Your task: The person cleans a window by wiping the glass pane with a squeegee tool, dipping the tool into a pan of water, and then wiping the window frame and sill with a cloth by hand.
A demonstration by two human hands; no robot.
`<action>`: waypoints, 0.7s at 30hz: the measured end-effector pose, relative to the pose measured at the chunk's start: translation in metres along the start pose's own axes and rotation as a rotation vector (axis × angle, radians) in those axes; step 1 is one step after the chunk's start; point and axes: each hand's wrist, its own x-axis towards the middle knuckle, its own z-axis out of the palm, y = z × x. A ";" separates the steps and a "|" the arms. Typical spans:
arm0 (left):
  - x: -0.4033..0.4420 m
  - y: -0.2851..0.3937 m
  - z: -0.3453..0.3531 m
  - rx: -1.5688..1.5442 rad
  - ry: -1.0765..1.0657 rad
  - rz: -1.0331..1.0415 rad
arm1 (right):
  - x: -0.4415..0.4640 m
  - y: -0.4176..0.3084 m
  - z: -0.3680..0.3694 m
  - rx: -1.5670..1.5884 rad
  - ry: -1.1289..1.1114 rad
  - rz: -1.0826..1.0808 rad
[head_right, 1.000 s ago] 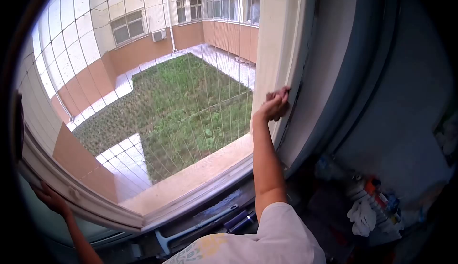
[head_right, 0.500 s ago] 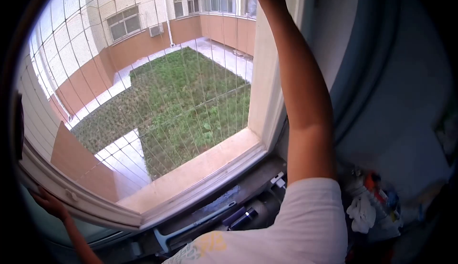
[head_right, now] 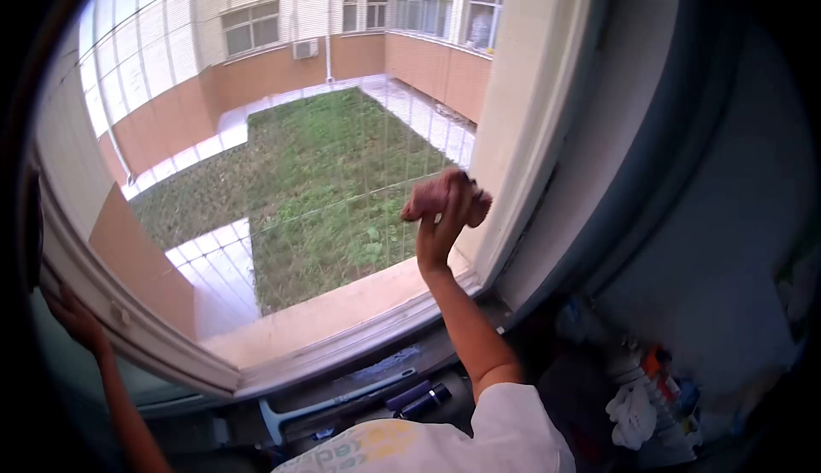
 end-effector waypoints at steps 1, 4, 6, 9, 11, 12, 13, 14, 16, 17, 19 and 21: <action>0.000 0.002 -0.001 -0.003 -0.004 -0.021 | 0.019 -0.009 0.004 0.015 0.017 -0.057; 0.004 0.017 -0.006 -0.044 0.000 0.006 | 0.113 -0.051 0.009 -0.041 0.064 -0.196; 0.006 0.017 -0.006 -0.034 0.021 0.021 | 0.189 -0.072 0.019 -0.088 0.262 -0.452; 0.008 0.017 -0.004 -0.032 0.015 0.000 | 0.266 -0.107 0.025 -0.009 0.279 -0.361; 0.006 0.010 -0.004 0.052 -0.006 0.029 | 0.285 -0.118 0.025 0.056 0.400 -0.201; 0.008 0.013 -0.005 0.045 -0.013 0.017 | 0.292 -0.106 0.029 0.163 0.492 -0.217; 0.010 0.010 -0.007 0.091 -0.003 0.066 | 0.289 -0.101 0.033 0.187 0.520 -0.231; 0.012 0.020 -0.011 0.083 0.001 0.071 | 0.278 -0.100 0.035 0.189 0.512 -0.237; 0.014 0.031 -0.013 0.072 0.011 0.053 | 0.253 -0.098 0.040 0.212 0.494 -0.249; 0.017 0.032 -0.013 0.050 0.037 0.094 | 0.242 -0.096 0.042 0.227 0.485 -0.252; 0.018 0.034 -0.012 0.016 0.045 0.083 | 0.220 -0.091 0.042 0.253 0.463 -0.250; 0.019 0.035 -0.014 0.006 0.043 0.096 | 0.202 -0.086 0.043 0.326 0.444 -0.216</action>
